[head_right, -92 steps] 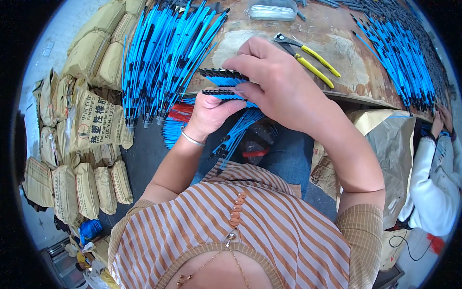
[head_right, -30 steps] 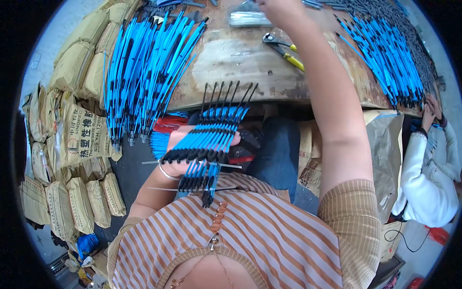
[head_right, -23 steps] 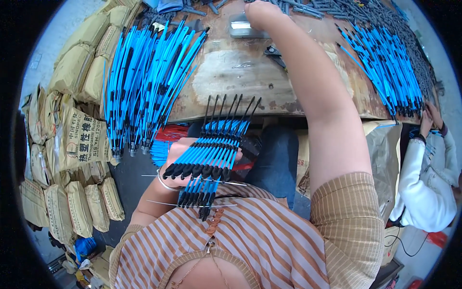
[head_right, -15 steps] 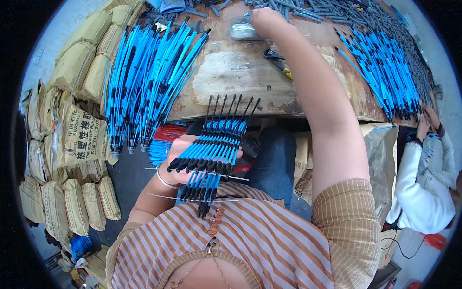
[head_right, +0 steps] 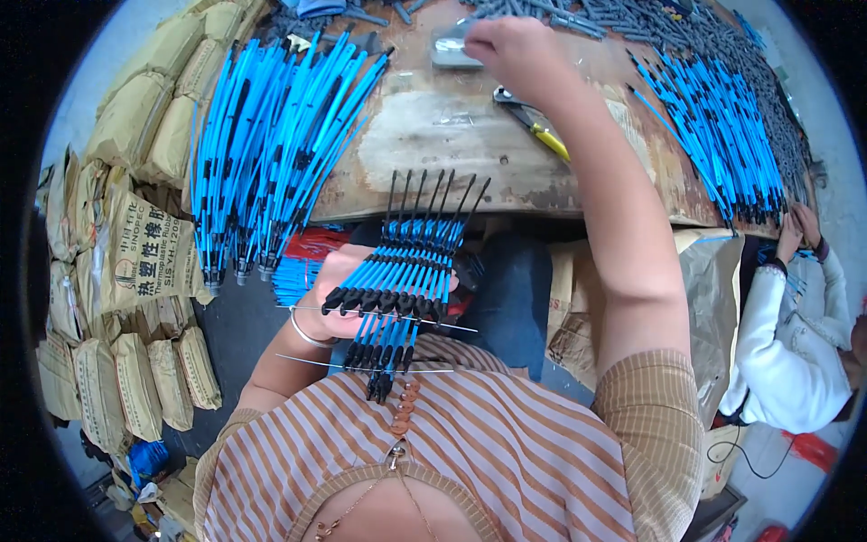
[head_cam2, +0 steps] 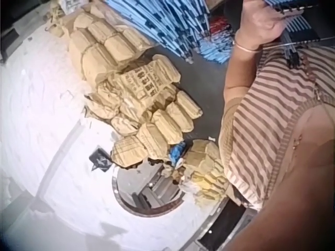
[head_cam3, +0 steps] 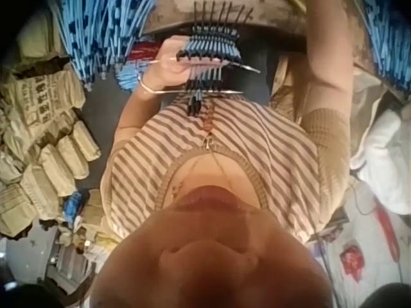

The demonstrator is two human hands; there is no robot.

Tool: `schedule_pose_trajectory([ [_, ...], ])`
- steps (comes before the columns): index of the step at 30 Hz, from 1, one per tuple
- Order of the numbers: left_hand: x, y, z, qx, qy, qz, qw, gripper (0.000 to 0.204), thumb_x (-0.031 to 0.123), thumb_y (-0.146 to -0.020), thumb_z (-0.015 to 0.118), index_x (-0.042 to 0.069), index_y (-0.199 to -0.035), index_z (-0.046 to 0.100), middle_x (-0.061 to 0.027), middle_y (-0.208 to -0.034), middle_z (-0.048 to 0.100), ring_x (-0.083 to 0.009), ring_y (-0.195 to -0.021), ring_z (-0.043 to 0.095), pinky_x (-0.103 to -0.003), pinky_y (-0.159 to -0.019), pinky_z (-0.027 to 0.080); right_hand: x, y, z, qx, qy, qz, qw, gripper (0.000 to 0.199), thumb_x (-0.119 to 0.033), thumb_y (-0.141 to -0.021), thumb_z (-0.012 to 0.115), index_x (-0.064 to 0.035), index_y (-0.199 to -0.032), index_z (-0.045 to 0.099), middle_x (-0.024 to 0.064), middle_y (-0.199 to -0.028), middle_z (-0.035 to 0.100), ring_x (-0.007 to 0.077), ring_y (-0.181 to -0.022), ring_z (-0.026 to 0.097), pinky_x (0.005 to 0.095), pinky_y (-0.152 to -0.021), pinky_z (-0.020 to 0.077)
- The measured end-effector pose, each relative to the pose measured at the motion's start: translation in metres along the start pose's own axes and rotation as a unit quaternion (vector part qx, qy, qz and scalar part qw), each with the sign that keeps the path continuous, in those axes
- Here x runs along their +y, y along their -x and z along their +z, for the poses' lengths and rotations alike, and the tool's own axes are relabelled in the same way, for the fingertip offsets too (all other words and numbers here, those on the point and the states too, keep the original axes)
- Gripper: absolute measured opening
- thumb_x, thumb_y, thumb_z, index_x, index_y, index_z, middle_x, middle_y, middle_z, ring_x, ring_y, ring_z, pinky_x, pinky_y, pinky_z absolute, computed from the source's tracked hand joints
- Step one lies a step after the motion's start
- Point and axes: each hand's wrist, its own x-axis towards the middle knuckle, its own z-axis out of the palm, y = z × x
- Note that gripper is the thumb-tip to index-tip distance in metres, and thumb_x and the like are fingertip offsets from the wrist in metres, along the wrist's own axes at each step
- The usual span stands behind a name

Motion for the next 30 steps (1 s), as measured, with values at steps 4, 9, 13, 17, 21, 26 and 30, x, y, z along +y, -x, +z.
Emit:
schedule_pose_trajectory([
  [4, -0.006, 0.001, -0.006, -0.044, -0.008, 0.029, 0.999, 0.021, 0.014, -0.072, 0.062, 0.000, -0.087, 0.065, -0.0169, -0.098, 0.063, -0.0334, -0.081, 0.063, -0.036, -0.068, 0.051, -0.042, 0.080, -0.017, -0.124, -0.074, 0.111, 0.983, 0.020, -0.010, -0.081, 0.061, -0.0082, -0.100, 0.066, 0.0156, -0.082, 0.063, 0.0324, -0.077, 0.059, 0.0357, -0.068, 0.0471],
  [9, 0.005, -0.014, -0.006, -0.044, -0.046, 0.029, 0.998, 0.031, 0.023, -0.074, 0.062, 0.000, -0.094, 0.065, -0.0177, -0.100, 0.063, -0.0346, -0.086, 0.063, -0.038, -0.073, 0.051, -0.058, 0.147, -0.019, -0.144, -0.018, 0.147, 0.978, 0.022, -0.007, -0.080, 0.060, -0.0113, -0.101, 0.066, 0.0134, -0.073, 0.056, 0.0324, -0.070, 0.056, 0.0389, -0.063, 0.0456],
  [13, 0.008, -0.015, -0.003, -0.039, -0.021, 0.018, 0.999, 0.034, 0.027, -0.075, 0.061, 0.001, -0.097, 0.065, -0.0177, -0.100, 0.063, -0.0348, -0.087, 0.063, -0.039, -0.075, 0.051, -0.063, 0.154, -0.016, -0.118, 0.001, 0.162, 0.980, 0.022, -0.006, -0.079, 0.060, -0.0114, -0.099, 0.067, 0.0127, -0.070, 0.051, 0.0318, -0.066, 0.054, 0.0404, -0.061, 0.0446],
  [17, 0.008, -0.013, -0.002, -0.040, -0.037, 0.025, 0.998, 0.034, 0.026, -0.075, 0.061, 0.001, -0.098, 0.065, -0.0177, -0.100, 0.063, -0.0347, -0.086, 0.063, -0.039, -0.075, 0.051, -0.064, 0.150, -0.014, -0.120, 0.009, 0.161, 0.980, 0.021, -0.006, -0.078, 0.060, -0.0106, -0.097, 0.068, 0.0124, -0.070, 0.052, 0.0315, -0.066, 0.055, 0.0401, -0.061, 0.0447],
  [21, 0.007, -0.011, -0.002, -0.037, -0.043, 0.027, 0.998, 0.033, 0.025, -0.075, 0.061, 0.001, -0.098, 0.065, -0.0173, -0.100, 0.063, -0.0347, -0.085, 0.063, -0.039, -0.074, 0.051, -0.065, 0.144, -0.011, -0.120, 0.013, 0.152, 0.981, 0.019, -0.006, -0.078, 0.061, -0.0099, -0.096, 0.068, 0.0122, -0.070, 0.053, 0.0314, -0.067, 0.055, 0.0398, -0.061, 0.0449],
  [26, -0.001, -0.002, -0.003, -0.030, -0.030, 0.023, 0.999, 0.030, 0.022, -0.075, 0.062, 0.001, -0.097, 0.065, -0.0169, -0.099, 0.063, -0.0346, -0.082, 0.063, -0.038, -0.071, 0.051, -0.060, 0.139, -0.003, -0.110, -0.007, 0.135, 0.985, 0.018, -0.007, -0.079, 0.061, -0.0094, -0.095, 0.068, 0.0116, -0.072, 0.055, 0.0311, -0.069, 0.056, 0.0384, -0.062, 0.0454],
  [30, -0.008, 0.002, -0.004, -0.012, 0.004, 0.010, 1.000, 0.028, 0.019, -0.073, 0.063, 0.002, -0.095, 0.065, -0.0167, -0.097, 0.064, -0.0340, -0.079, 0.063, -0.037, -0.068, 0.051, -0.052, 0.131, 0.001, -0.103, -0.039, 0.110, 0.988, 0.016, -0.009, -0.080, 0.062, -0.0090, -0.094, 0.068, 0.0107, -0.074, 0.057, 0.0300, -0.070, 0.057, 0.0363, -0.063, 0.0462],
])
